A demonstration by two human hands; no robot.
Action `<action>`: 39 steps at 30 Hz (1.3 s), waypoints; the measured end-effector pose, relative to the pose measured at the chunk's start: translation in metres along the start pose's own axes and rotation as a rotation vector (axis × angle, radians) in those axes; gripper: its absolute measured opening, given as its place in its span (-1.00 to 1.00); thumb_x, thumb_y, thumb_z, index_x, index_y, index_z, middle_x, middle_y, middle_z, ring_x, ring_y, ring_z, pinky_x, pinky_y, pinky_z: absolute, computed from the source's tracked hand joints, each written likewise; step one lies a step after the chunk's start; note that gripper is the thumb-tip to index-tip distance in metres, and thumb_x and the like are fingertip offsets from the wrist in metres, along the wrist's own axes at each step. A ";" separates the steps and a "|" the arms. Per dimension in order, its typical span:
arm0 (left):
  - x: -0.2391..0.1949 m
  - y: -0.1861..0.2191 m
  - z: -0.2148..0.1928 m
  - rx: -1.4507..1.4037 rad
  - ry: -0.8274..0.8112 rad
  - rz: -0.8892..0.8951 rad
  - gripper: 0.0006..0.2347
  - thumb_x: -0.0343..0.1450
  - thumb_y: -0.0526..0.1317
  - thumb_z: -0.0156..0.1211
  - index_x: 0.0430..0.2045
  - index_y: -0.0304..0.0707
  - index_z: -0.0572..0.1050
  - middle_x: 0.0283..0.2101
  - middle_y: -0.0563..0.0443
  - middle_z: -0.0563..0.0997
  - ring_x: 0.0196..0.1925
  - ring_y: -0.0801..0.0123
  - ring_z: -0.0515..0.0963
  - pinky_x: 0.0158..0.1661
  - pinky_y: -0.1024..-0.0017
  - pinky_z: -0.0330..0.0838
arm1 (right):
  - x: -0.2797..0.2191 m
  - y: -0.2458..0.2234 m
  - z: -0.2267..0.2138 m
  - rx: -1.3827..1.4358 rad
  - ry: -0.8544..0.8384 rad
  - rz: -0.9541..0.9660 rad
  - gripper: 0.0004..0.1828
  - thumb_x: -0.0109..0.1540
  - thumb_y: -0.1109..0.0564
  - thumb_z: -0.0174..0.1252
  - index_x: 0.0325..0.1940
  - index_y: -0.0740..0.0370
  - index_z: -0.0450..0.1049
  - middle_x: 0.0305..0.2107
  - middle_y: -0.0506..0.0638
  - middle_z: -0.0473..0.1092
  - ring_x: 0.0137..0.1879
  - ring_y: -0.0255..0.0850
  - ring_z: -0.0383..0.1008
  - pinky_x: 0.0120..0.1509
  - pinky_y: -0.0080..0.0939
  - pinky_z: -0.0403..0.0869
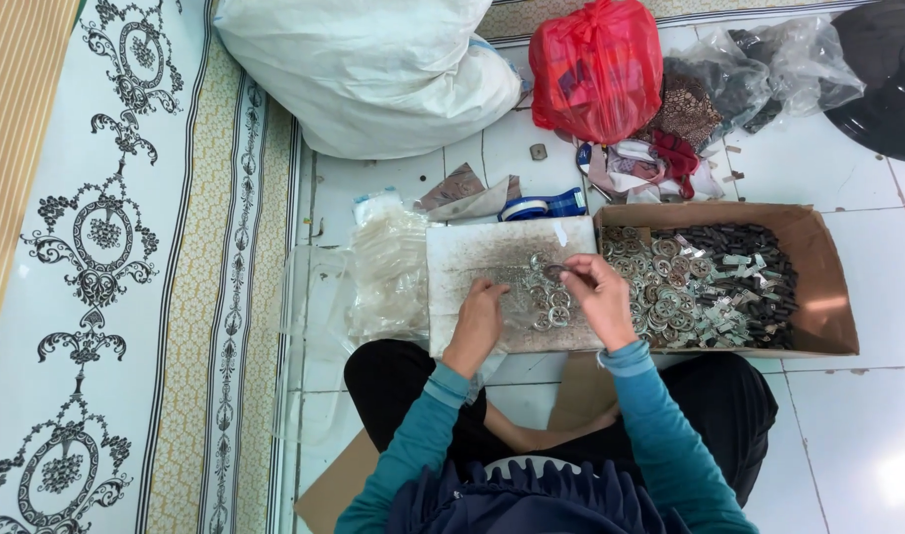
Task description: Sorting and packaging small decorative metal pieces from a bulk box into individual plastic bags.
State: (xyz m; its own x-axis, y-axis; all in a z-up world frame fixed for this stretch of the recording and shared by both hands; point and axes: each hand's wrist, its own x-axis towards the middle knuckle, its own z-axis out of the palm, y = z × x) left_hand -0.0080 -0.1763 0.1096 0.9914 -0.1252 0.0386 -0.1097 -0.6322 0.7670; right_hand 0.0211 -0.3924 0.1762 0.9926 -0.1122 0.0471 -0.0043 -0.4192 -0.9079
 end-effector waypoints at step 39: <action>0.016 0.085 -0.092 -0.094 -0.215 -0.030 -0.64 0.46 -0.39 -0.01 0.15 -0.58 0.46 0.07 -0.49 0.51 0.06 -0.22 0.61 0.01 0.12 0.53 | -0.009 -0.079 -0.012 0.236 0.112 -0.088 -0.85 0.30 0.24 0.30 -0.04 0.16 0.59 -0.32 -0.03 0.54 -0.13 -0.40 0.43 0.05 -0.29 0.46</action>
State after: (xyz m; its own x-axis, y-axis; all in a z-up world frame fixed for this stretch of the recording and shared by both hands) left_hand 0.0048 -0.1618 0.2348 0.9550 -0.2736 -0.1142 -0.0636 -0.5651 0.8226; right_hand 0.0108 -0.3690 0.2530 0.9683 -0.1888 0.1637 0.1227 -0.2113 -0.9697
